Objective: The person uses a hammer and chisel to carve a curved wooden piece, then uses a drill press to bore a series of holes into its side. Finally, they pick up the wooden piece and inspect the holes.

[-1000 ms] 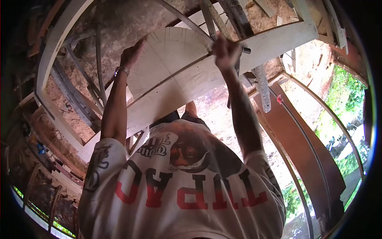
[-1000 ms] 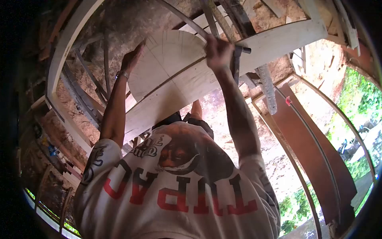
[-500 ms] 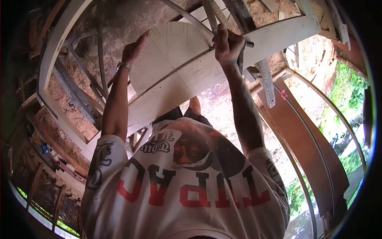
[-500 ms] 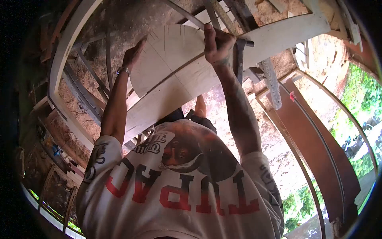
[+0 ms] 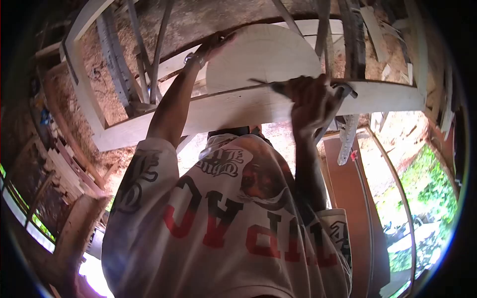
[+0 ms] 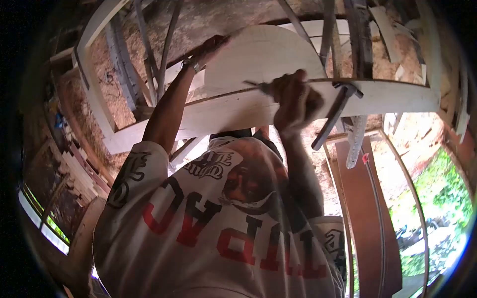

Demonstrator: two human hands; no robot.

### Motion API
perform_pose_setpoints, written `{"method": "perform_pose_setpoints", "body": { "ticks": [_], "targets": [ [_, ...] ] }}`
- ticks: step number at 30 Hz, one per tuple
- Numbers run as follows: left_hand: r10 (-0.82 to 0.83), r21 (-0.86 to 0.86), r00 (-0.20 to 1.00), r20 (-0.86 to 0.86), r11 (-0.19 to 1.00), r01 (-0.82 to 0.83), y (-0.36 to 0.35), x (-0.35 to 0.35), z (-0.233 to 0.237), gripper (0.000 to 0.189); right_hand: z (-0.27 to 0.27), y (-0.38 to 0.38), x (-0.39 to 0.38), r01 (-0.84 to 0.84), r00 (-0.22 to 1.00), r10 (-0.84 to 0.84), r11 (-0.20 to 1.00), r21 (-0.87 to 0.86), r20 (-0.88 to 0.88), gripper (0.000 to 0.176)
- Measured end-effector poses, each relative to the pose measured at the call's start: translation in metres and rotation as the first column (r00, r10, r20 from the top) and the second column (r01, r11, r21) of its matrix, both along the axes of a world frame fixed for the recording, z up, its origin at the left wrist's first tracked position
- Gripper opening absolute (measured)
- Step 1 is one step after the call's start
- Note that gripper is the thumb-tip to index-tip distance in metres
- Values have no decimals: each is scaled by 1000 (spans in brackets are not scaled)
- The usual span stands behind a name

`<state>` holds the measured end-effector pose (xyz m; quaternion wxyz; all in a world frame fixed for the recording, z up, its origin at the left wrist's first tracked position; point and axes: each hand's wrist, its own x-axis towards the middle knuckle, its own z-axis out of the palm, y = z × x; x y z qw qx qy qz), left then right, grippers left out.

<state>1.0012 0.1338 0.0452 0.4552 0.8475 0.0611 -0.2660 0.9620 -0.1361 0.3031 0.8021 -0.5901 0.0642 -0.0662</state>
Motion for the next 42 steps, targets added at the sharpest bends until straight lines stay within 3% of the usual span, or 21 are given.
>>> {"method": "perform_pose_setpoints", "body": {
  "ticks": [3,5,8,11,12,14,15,16,19,21,23,25,27,31,32,33,34,36,37,41,42],
  "targets": [
    [-39,113,968,-248,991,69,29,-45,17,80,-36,48,-32,49,988,-15,973,224,-151,56],
    [99,-103,995,-26,990,-101,35,-98,27,77,-54,63,-46,113,961,-52,971,213,-273,60],
    [124,-123,928,-352,976,-178,42,-112,33,71,-75,71,-59,131,938,-73,980,151,-339,61],
    [54,-196,998,-43,979,-61,43,-114,-8,55,-84,79,-73,45,974,-25,996,82,-224,58],
    [-130,-24,818,560,985,172,39,-107,-19,39,-89,81,-81,-18,991,32,994,111,-128,51],
    [-286,183,893,348,955,235,25,-87,-7,37,-90,84,-101,-189,982,180,962,-199,-63,40],
    [-304,222,865,398,947,231,20,-83,-7,36,-91,87,-111,-269,957,289,880,-391,-8,37],
    [-321,262,835,447,939,221,15,-78,-6,35,-89,95,-123,-304,947,317,854,-423,-41,32],
    [-145,158,978,150,980,121,7,-74,21,40,-86,104,-132,-311,940,341,837,-450,-17,12],
    [-177,216,953,245,968,124,9,-86,-39,38,-90,109,-132,-277,941,331,873,-400,70,7],
    [-255,320,876,409,939,123,9,-87,-59,47,-91,119,-120,-301,936,352,825,-478,19,13],
    [-380,451,706,597,887,96,9,-94,-49,52,-94,135,-95,-251,948,317,763,-595,6,14],
    [-409,459,758,509,873,163,15,-91,-45,57,-99,139,-96,-177,961,268,793,-583,72,16],
    [-398,475,775,490,868,145,7,-85,-17,51,-94,138,-97,-262,962,269,851,-455,-50,20],
    [-307,413,861,407,902,126,6,-86,-14,49,-96,135,-97,-287,954,297,876,-388,-36,19],
    [-284,397,863,418,912,108,7,-85,-16,48,-96,133,-94,-311,946,322,896,-317,-17,17],
    [-262,380,864,430,921,91,8,-84,-18,47,-96,131,-88,-291,940,336,886,-362,66,14],
    [-341,404,687,642,912,75,13,-87,-34,48,-101,126,-85,-422,891,455,819,-389,-9,17],
    [-305,365,667,680,930,53,13,-87,-38,47,-103,124,-84,-486,858,511,780,-395,-47,19],
    [-333,400,697,635,914,73,22,-84,-58,44,-102,132,-80,-368,923,376,809,-458,-79,31],
    [-323,442,807,495,893,87,20,-84,-47,44,-109,141,-84,-213,968,248,892,-399,36,36]
  ]
}}
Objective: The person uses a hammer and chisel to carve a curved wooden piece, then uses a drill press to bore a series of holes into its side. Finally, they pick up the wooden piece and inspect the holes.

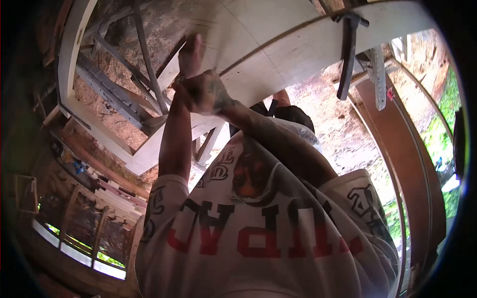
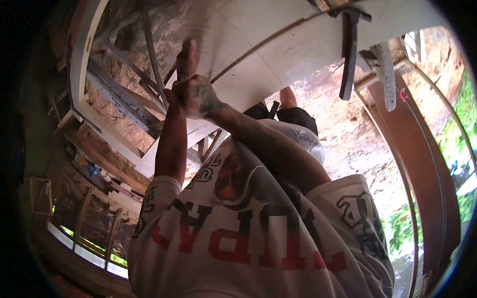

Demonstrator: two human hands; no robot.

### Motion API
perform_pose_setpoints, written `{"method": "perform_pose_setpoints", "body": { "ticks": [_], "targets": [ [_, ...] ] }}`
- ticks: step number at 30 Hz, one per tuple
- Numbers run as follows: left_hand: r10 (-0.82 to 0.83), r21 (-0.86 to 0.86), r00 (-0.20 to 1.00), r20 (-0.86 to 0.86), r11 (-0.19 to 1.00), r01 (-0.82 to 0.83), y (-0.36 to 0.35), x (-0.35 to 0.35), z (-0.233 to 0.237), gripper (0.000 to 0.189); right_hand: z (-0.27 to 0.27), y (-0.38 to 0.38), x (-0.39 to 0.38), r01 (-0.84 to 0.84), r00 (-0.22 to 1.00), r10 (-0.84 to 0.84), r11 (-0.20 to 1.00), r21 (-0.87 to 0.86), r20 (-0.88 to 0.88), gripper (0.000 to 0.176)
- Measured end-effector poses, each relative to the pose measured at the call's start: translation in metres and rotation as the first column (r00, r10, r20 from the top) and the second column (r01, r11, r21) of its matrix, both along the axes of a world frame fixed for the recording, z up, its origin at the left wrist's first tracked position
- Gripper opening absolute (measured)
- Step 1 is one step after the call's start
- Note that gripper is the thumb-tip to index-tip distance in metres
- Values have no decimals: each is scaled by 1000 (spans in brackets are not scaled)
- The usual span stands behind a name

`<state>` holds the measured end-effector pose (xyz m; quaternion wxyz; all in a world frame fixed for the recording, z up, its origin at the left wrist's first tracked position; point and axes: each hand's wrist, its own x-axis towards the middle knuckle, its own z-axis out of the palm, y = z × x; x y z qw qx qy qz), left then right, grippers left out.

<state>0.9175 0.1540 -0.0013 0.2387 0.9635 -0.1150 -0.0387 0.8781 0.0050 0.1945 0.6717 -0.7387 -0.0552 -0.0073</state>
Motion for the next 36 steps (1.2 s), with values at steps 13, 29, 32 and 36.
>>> {"method": "perform_pose_setpoints", "body": {
  "ticks": [13,29,32,36],
  "targets": [
    [351,-184,844,-406,873,-452,-27,16,51,52,-31,46,-32,85,996,-80,942,323,-27,19],
    [270,-206,829,-490,888,-411,-29,23,63,54,48,-190,50,142,975,-176,963,229,135,38],
    [269,-348,836,-478,816,-461,-23,23,47,62,54,-275,86,245,964,-256,961,130,72,41],
    [227,-436,789,-571,730,-526,-18,41,47,74,52,-318,122,76,990,-106,959,274,96,48]
  ]
}}
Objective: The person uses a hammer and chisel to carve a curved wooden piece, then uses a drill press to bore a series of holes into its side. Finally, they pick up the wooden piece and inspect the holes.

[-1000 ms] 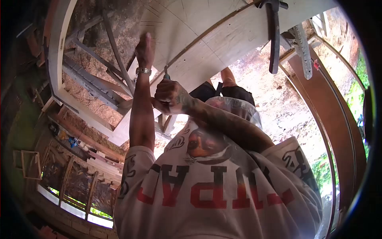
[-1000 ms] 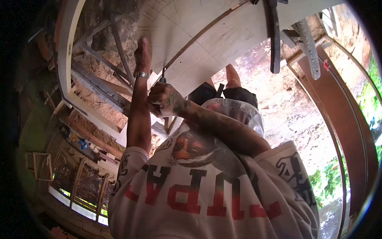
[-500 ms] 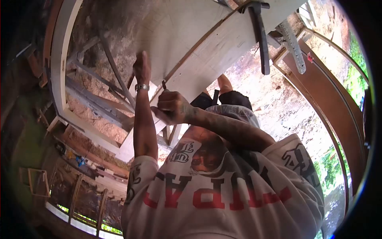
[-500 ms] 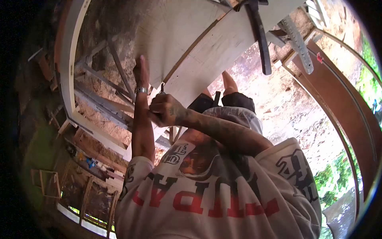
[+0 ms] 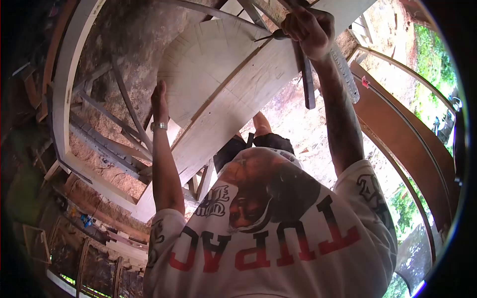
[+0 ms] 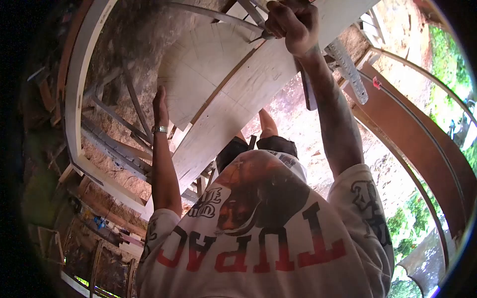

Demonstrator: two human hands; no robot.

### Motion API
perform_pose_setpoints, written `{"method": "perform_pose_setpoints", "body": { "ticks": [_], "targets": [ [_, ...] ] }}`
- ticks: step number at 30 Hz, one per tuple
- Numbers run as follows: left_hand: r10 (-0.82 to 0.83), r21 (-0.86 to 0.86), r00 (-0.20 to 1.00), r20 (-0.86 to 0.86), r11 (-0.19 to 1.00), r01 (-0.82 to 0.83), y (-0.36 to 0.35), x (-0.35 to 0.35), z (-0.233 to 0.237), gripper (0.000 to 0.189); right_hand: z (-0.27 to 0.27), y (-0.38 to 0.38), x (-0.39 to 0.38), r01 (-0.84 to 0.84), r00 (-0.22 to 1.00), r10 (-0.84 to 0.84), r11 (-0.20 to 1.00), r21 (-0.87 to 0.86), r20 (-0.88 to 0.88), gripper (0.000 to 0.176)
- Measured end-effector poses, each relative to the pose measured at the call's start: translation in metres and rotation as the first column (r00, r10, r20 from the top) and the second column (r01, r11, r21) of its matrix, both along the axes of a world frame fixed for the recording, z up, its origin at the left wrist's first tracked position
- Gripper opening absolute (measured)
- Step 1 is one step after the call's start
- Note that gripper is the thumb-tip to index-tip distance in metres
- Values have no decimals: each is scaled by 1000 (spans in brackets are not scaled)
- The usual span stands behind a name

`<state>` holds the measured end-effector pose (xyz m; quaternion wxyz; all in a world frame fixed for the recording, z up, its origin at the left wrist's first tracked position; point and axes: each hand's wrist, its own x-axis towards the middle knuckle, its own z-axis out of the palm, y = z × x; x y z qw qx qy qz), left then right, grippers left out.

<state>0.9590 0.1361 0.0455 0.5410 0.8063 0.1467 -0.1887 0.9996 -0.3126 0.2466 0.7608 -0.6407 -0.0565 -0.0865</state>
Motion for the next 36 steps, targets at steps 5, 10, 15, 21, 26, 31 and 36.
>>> {"method": "perform_pose_setpoints", "body": {
  "ticks": [5,10,15,21,26,31,36],
  "targets": [
    [-179,109,980,-81,976,187,-5,59,-2,72,3,-11,2,49,997,-51,998,-46,-65,49],
    [-260,202,965,-23,945,259,-24,93,-7,77,-14,-17,-8,-5,987,10,999,36,-162,36],
    [-383,335,919,100,882,331,-45,124,-11,85,-34,6,-3,-73,976,10,956,-282,-218,35],
    [-352,434,923,-157,814,385,-60,125,20,85,-39,3,-45,-34,999,26,985,-168,-47,42],
    [-352,509,933,-70,792,337,-68,121,21,86,-26,26,1,-2,946,-142,895,-446,-290,46],
    [-302,485,942,-143,809,333,-58,127,8,89,-46,-12,-53,106,994,-106,984,-140,6,32],
    [-355,428,900,-252,793,433,-53,139,13,84,-30,-10,-22,123,952,-189,957,-263,-241,45]
  ]
}}
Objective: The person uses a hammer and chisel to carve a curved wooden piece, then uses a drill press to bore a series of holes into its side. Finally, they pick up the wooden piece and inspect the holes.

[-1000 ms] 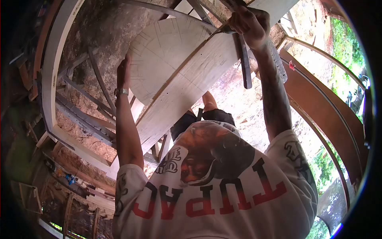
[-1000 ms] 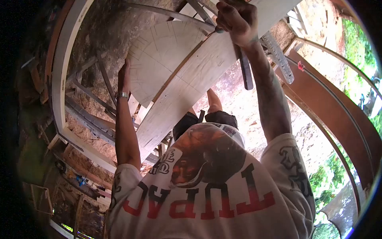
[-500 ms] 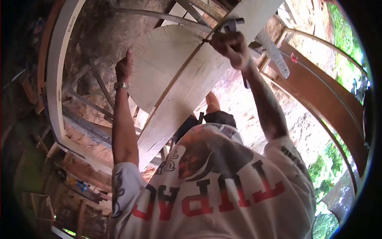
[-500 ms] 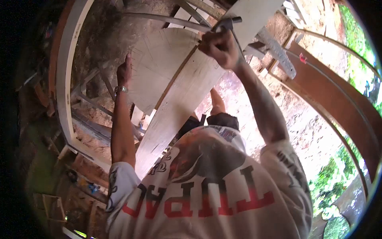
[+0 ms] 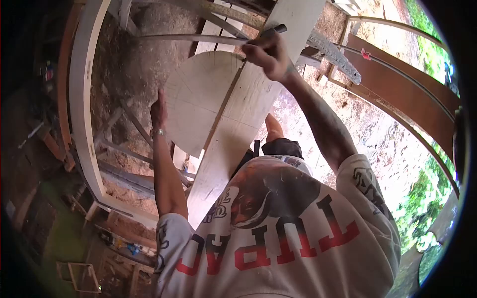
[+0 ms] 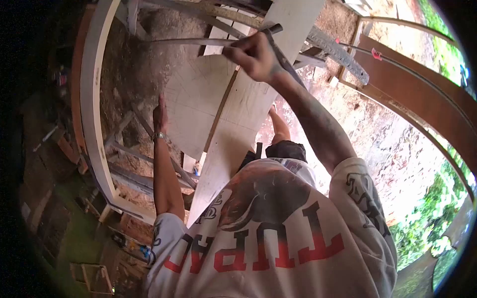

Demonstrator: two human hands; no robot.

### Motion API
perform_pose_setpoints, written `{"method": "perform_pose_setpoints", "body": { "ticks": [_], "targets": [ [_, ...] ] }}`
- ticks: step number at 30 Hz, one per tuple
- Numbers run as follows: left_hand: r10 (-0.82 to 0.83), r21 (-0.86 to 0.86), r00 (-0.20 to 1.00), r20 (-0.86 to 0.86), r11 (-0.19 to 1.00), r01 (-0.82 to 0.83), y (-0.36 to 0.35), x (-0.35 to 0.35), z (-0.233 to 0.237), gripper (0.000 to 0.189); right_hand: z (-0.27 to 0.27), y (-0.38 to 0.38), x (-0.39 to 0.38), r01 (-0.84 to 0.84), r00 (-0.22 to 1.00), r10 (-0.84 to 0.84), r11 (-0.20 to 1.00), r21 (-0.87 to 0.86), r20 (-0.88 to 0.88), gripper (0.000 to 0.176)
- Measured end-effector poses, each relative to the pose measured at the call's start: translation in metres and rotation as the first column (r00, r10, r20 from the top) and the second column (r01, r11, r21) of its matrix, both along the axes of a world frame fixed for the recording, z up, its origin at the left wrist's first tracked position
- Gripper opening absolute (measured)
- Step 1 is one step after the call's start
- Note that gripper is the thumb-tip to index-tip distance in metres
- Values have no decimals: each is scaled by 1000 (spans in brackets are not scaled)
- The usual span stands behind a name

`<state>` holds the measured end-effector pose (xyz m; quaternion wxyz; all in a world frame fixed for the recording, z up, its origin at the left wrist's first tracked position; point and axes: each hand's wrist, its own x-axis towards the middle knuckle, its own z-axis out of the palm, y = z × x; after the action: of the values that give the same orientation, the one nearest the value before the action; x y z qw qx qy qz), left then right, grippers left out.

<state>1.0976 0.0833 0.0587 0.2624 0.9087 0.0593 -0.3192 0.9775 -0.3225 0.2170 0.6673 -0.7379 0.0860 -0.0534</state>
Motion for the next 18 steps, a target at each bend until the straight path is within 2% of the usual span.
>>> {"method": "perform_pose_setpoints", "body": {
  "ticks": [1,3,4,6,7,8,9,10,11,12,13,15,17,18],
  "targets": [
    [-14,-27,1000,-15,1000,13,-3,5,-3,83,13,6,12,-18,1000,20,997,-78,18,46],
    [-102,-175,990,101,977,118,-24,18,-14,82,20,27,34,-46,998,36,972,-232,-47,46],
    [-153,-252,977,148,950,187,-39,31,-26,82,20,25,30,-40,998,29,975,-217,-53,45],
    [-275,-214,948,162,928,306,-64,42,-21,80,16,21,23,-45,997,32,982,-185,-70,44],
    [-358,-106,926,122,923,371,-83,49,1,78,2,4,6,-112,993,120,970,-217,22,43],
    [-316,-60,947,62,946,319,-96,42,31,79,-11,-12,-25,-58,989,67,996,-65,136,42],
    [-304,-97,944,126,943,317,-91,40,21,80,-21,-20,-40,-32,969,8,995,95,246,41],
    [-269,-131,941,207,945,299,-85,40,4,81,-22,-22,-25,-35,984,19,995,89,178,41],
    [-275,-154,924,266,934,323,-80,41,9,82,-21,-12,-23,5,996,-14,995,96,93,41],
    [-393,16,899,192,918,397,-83,48,12,87,-18,-10,-20,46,999,-47,996,80,8,40],
    [-358,3,913,195,931,364,-90,53,14,87,-19,-13,-9,-32,999,32,999,33,9,39],
    [-318,1,937,143,947,321,-90,44,22,87,7,11,18,-80,994,67,984,-162,-86,39],
    [-332,23,934,131,943,332,-89,44,18,84,23,24,30,-197,980,180,934,-298,-86,36],
    [-326,3,935,140,945,328,-87,44,16,85,5,10,12,-166,986,162,950,-265,-39,35]
  ]
}}
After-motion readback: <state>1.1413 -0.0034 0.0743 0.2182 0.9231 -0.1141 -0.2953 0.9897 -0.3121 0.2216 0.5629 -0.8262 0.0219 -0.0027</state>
